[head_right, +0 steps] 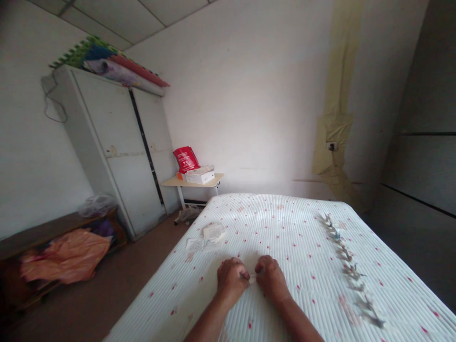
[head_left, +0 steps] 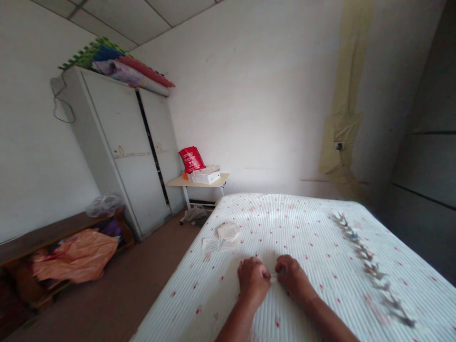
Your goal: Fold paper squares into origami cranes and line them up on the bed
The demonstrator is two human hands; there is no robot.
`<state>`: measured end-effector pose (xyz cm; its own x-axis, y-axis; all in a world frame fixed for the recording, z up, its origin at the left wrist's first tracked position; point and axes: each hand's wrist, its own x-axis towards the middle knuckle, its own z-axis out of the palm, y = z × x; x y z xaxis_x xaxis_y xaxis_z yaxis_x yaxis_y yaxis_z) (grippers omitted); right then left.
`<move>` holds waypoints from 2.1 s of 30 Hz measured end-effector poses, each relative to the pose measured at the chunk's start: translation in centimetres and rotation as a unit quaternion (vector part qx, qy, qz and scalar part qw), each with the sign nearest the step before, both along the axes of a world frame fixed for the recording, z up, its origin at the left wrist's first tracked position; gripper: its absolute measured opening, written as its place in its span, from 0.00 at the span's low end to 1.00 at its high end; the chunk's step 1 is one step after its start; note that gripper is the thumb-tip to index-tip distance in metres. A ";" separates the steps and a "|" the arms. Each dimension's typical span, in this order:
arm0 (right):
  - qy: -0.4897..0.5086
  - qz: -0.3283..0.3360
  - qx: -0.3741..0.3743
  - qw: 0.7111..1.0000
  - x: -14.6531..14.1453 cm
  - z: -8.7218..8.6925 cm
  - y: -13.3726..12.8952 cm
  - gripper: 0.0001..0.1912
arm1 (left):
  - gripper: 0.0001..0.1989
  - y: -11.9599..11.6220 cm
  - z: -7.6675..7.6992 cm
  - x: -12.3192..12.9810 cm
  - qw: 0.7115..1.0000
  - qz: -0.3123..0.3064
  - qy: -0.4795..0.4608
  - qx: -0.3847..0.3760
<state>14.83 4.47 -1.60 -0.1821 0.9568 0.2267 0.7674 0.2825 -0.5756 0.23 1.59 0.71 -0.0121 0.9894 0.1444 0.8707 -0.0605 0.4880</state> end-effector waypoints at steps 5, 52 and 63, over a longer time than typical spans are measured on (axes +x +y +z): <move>0.011 0.024 0.009 1.000 0.3 -0.4 0.1 0.18 | 0.03 0.0 -0.4 0.0 1.000 0.001 -0.003 0.012; 0.181 0.117 -0.012 0.976 -0.1 1.5 -1.6 0.04 | 0.08 -0.2 -2.0 -0.2 0.981 -0.031 -0.069 0.178; 0.020 0.148 0.175 0.973 -0.1 1.7 -1.9 0.10 | 0.08 -0.7 -0.8 0.0 0.953 -0.062 -0.045 0.294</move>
